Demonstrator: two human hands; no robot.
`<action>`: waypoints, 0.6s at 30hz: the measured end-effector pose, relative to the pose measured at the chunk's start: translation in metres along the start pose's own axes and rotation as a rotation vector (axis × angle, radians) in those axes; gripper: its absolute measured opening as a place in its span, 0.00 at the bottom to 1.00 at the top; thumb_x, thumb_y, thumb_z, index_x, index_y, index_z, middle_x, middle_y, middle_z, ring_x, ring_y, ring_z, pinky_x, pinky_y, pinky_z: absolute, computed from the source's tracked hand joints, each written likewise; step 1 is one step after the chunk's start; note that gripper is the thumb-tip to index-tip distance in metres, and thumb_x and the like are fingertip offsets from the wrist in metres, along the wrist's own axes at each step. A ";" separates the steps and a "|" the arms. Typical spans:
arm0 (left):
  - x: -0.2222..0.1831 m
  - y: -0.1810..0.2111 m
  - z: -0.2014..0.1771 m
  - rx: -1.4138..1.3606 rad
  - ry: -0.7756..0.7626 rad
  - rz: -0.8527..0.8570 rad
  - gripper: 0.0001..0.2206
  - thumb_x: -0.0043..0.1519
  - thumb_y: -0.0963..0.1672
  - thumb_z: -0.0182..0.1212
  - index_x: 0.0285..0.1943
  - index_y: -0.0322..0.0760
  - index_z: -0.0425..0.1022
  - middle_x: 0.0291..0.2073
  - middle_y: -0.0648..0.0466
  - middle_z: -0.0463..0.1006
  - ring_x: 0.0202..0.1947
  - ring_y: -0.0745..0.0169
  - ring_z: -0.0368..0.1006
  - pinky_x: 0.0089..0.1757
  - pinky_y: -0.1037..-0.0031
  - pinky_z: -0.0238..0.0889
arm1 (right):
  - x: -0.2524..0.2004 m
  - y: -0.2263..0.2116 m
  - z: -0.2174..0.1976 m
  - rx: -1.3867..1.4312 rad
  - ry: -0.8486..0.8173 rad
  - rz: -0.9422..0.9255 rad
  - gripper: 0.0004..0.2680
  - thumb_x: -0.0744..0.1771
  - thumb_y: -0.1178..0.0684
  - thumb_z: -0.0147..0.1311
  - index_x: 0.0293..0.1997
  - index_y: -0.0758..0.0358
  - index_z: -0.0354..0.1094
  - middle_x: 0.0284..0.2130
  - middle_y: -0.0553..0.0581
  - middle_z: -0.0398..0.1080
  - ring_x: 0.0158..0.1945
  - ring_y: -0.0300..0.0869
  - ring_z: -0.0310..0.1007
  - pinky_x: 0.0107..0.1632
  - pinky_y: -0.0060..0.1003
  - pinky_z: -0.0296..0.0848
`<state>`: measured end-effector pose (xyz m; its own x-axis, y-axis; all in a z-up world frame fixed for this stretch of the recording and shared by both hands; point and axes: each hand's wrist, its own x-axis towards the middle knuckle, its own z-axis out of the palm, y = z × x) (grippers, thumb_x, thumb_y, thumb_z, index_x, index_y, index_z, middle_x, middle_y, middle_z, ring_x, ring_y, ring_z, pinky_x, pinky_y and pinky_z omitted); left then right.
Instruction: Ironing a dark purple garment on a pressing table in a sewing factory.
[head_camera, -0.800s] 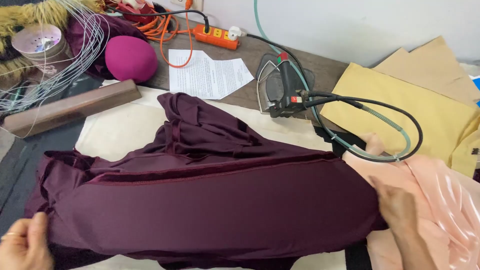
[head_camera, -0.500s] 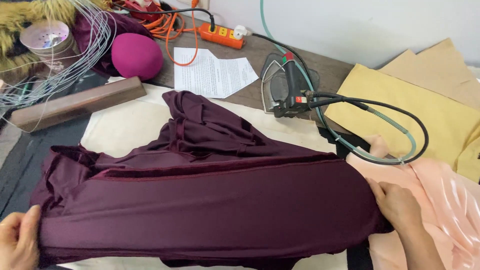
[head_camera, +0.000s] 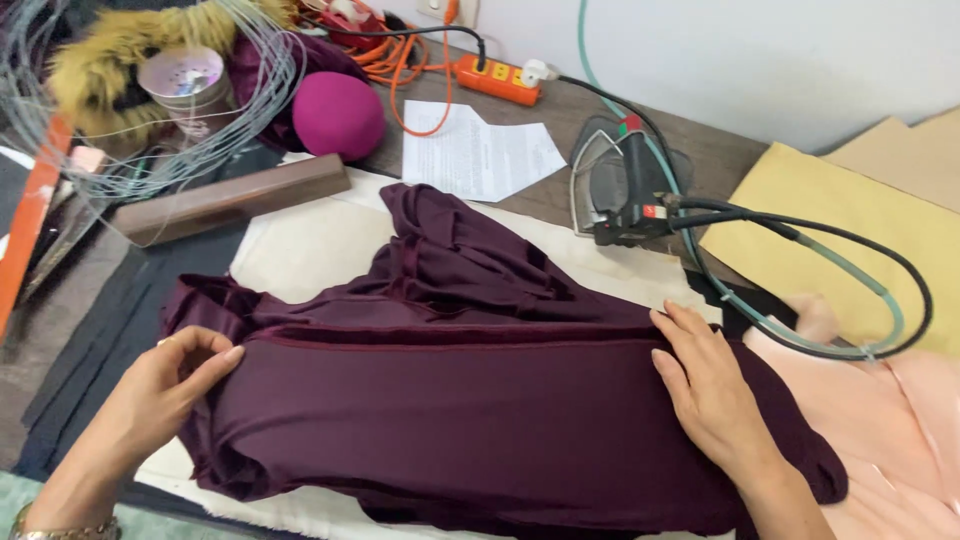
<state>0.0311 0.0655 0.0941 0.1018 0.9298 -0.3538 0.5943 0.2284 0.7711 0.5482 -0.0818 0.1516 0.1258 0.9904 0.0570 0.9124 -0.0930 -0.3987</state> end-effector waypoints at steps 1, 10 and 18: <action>-0.002 0.009 -0.003 0.000 0.007 -0.003 0.09 0.62 0.46 0.60 0.35 0.35 0.76 0.20 0.55 0.68 0.20 0.67 0.57 0.23 0.74 0.48 | 0.002 0.001 0.003 0.003 -0.002 -0.007 0.17 0.67 0.49 0.40 0.64 0.56 0.58 0.65 0.55 0.56 0.70 0.46 0.49 0.67 0.48 0.44; 0.008 0.018 -0.008 0.387 0.190 0.097 0.11 0.61 0.48 0.58 0.33 0.38 0.74 0.31 0.53 0.76 0.30 0.56 0.71 0.37 0.67 0.60 | 0.003 0.012 0.014 -0.077 -0.062 0.048 0.18 0.68 0.44 0.36 0.65 0.52 0.57 0.65 0.51 0.56 0.71 0.47 0.46 0.68 0.55 0.38; -0.049 0.095 0.069 0.520 0.428 0.655 0.18 0.50 0.43 0.64 0.50 0.36 0.74 0.52 0.41 0.72 0.50 0.40 0.68 0.52 0.52 0.59 | 0.005 -0.021 0.020 -0.054 -0.025 -0.011 0.19 0.67 0.47 0.40 0.66 0.52 0.54 0.67 0.56 0.51 0.71 0.52 0.43 0.67 0.59 0.35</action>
<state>0.1374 0.0222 0.1479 0.3016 0.8782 0.3712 0.8146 -0.4396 0.3783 0.5215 -0.0733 0.1419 0.1065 0.9936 0.0380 0.9333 -0.0867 -0.3485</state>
